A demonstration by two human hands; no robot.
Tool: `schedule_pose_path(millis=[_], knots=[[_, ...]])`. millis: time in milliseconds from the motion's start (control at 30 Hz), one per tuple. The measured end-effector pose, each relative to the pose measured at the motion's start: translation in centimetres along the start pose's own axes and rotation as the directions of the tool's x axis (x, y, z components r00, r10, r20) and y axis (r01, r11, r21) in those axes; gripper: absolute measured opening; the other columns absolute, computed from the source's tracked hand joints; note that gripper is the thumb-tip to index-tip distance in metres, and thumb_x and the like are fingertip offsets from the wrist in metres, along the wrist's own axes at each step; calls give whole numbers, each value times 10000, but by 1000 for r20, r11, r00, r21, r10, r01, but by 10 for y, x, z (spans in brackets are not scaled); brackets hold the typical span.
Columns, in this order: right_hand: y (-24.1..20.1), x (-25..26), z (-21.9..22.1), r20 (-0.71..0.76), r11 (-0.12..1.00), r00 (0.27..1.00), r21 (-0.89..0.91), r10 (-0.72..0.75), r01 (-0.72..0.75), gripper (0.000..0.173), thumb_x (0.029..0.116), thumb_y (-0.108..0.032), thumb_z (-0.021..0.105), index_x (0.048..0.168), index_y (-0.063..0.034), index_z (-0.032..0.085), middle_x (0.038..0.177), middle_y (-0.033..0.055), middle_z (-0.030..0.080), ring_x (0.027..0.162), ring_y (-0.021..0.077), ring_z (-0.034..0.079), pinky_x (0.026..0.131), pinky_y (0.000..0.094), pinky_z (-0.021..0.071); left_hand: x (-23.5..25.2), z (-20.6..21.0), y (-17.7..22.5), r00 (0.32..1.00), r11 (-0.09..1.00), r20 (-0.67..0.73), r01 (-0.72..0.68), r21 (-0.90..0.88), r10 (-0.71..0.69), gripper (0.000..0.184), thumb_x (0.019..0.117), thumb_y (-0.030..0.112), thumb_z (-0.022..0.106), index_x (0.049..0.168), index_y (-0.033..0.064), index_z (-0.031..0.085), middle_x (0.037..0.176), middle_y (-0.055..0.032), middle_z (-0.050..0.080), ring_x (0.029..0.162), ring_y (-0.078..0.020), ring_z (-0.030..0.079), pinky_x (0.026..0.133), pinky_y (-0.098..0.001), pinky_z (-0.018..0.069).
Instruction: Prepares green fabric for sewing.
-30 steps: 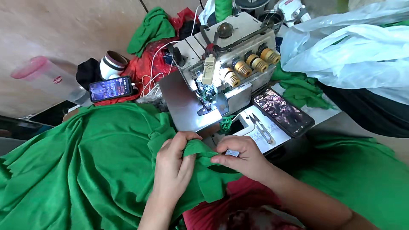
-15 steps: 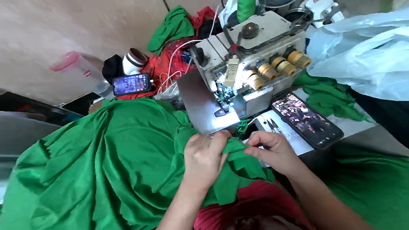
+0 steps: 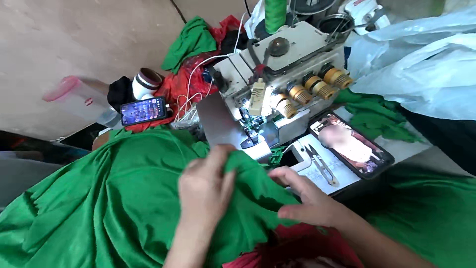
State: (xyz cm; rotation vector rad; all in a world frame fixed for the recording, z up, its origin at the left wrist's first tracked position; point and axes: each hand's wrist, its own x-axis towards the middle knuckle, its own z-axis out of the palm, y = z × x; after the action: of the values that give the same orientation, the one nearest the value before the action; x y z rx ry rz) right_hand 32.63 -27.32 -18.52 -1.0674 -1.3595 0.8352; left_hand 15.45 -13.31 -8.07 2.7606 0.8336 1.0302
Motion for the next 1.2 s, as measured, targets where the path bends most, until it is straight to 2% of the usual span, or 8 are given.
schedule_pose_path(millis=[233,367,467,633,767,900,1100,1200], knots=[[2,-6,19,178,990,983,-136,53,-29,424,923,-169,721,1276,36,608,1074,152,725,991,171,709,888,345,581,18,-93,-43,979,995,-185,99,34,-91,313,1056,213,483,1091,-68,616,985,-77,640,899,-7,600,821,-209,503],[0,-8,30,187,990,980,-105,-74,95,255,917,2,570,1157,52,640,956,157,714,898,176,708,812,327,582,11,-98,-65,983,967,-86,174,189,-160,406,1047,329,458,1095,-26,650,1051,-224,630,1000,-305,602,863,-499,476],[-9,-8,33,263,989,959,-76,-105,129,340,977,-236,659,1159,50,625,956,160,705,866,175,702,771,326,587,-2,-96,-80,960,948,-148,264,177,-240,394,1037,275,458,1142,-70,617,1058,-264,611,974,-313,590,840,-500,467],[-29,24,35,74,905,924,-190,-374,381,344,1088,-260,463,1186,-21,690,1170,137,679,1058,143,660,913,255,550,-44,-94,-62,876,871,-211,348,-348,-435,397,1073,240,355,1297,-61,484,1144,57,595,1053,80,560,966,-188,481],[-68,70,55,32,763,814,-328,-580,557,298,1064,-143,500,1308,-81,660,1337,152,646,1251,258,612,1051,403,503,-59,-103,-19,952,874,-97,222,-432,-290,280,1085,438,414,1112,285,647,1011,277,638,979,140,588,883,-118,490],[-86,85,80,152,778,808,-221,-568,588,231,981,-161,649,1164,-38,719,1260,117,713,1285,295,614,1124,550,415,-69,-123,-1,979,861,-65,138,-489,-194,269,1085,404,440,1090,322,697,1040,249,677,1007,95,618,905,-156,507],[-87,77,92,4,820,827,-130,-562,557,204,1019,-39,514,1123,100,621,1004,188,704,916,219,710,808,338,584,-111,-116,-3,921,591,-14,238,-770,-389,302,995,536,558,1225,364,654,1214,188,697,1133,21,641,972,-226,531],[-83,69,89,-92,840,838,-151,-537,522,218,1029,-61,494,1136,96,601,1005,179,704,909,187,703,793,314,580,-167,-56,6,937,689,-113,157,-708,-329,368,962,564,609,1307,443,569,1215,250,659,1075,68,631,891,-164,530]])
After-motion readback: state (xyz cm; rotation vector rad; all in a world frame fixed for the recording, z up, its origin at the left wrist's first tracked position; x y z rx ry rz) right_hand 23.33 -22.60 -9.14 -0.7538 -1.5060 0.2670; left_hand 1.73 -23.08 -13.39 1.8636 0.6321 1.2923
